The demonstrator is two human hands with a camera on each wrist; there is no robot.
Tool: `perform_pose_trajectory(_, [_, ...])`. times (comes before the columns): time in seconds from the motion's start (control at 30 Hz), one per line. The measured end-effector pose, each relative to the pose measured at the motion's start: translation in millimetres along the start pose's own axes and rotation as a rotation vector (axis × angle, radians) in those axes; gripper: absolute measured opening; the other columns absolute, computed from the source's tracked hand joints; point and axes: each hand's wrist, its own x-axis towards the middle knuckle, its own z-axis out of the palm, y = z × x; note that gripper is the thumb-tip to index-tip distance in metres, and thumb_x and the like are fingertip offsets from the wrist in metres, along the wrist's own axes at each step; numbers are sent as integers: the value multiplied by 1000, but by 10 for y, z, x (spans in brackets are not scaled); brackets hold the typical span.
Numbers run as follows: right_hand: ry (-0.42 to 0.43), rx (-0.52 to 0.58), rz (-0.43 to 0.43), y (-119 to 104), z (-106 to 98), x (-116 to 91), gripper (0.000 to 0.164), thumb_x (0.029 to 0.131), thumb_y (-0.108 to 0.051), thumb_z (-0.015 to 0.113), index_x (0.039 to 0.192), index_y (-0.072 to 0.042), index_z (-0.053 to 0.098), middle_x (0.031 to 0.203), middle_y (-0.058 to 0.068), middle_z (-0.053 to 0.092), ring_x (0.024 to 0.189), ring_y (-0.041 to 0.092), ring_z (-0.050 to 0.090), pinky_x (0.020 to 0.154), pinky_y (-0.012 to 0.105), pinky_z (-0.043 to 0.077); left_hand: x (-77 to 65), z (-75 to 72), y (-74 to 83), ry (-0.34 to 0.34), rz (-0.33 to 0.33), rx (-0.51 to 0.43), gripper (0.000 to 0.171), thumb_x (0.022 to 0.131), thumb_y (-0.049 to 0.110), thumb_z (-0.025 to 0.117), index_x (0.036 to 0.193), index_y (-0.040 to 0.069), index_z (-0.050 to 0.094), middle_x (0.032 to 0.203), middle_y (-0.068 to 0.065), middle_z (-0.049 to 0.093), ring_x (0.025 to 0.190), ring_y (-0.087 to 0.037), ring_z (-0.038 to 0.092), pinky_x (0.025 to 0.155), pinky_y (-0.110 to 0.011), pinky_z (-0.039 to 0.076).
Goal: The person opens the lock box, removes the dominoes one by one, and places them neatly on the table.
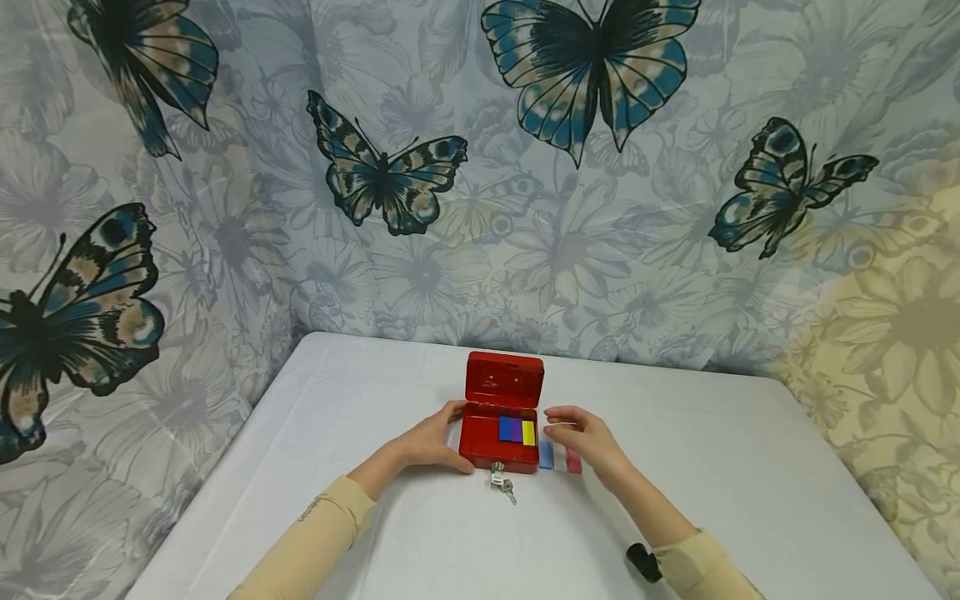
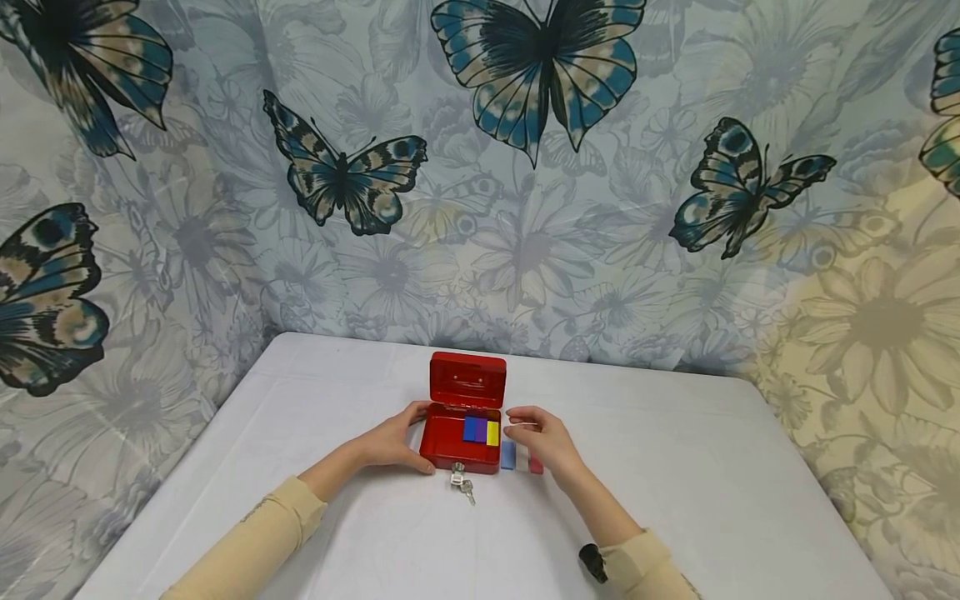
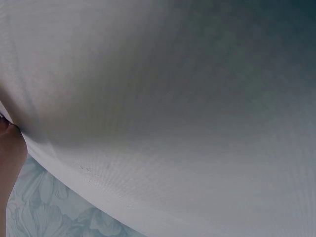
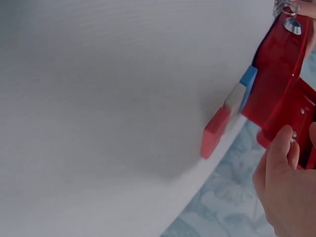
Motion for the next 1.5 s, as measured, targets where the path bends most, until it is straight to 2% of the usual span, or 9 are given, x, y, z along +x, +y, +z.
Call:
perform_pose_trajectory(0.2, [-39,32,-33,-78,97,15,33,92,-12,65,122,1,60,118,19,62,100,26,62,93,45,52,2,-3,-1,-2,6,-5,101,67,30,90,147,12,31,149,-8,41,137,-25,37,113,-49,29])
perform_pose_trajectory(0.33, [-47,12,-34,-109,149,24,30,93,-10,64,121,0,61,117,20,63,100,26,62,93,45,52,-8,-3,12,-7,9,-14,101,67,29,90,147,12,31,148,-8,41,137,-25,37,113,-49,29])
perform_pose_trajectory(0.5, [-46,-30,-37,-108,206,59,28,92,-11,66,118,-5,64,115,15,65,98,22,62,90,41,54,-18,-3,26,-10,7,-6,101,67,28,90,147,12,30,148,-8,41,137,-25,37,113,-49,29])
perform_pose_trajectory(0.73, [-49,-72,-91,-116,287,70,27,87,-8,71,113,-5,66,102,9,67,91,21,63,82,37,56,-23,0,30,-10,4,8,101,67,28,89,147,10,30,148,-9,41,137,-27,37,112,-50,30])
perform_pose_trajectory(0.97, [-80,-220,-173,-136,375,115,27,87,-7,72,113,-4,66,101,6,68,93,21,62,78,34,57,-12,-10,20,-5,-4,0,101,67,30,89,147,11,30,148,-9,41,136,-27,38,112,-51,30])
perform_pose_trajectory(1.13, [-99,-315,-233,-154,440,158,26,86,-5,72,112,-4,66,102,7,68,91,20,63,80,34,56,-18,-19,25,-10,2,-6,101,68,30,89,147,11,30,148,-9,41,137,-26,37,112,-49,30])
perform_pose_trajectory(1.33, [-135,-378,-301,-189,478,178,28,85,-2,72,112,-1,65,105,11,68,94,25,64,85,40,55,-9,-16,15,-11,4,-3,101,68,30,89,147,11,29,148,-10,41,137,-26,38,112,-48,30])
perform_pose_trajectory(1.5, [-158,-416,-314,-207,494,189,29,84,-2,72,113,0,64,107,14,67,96,29,64,86,43,55,-8,-14,14,-15,11,-7,101,68,30,89,147,11,29,148,-10,41,137,-26,37,112,-49,30])
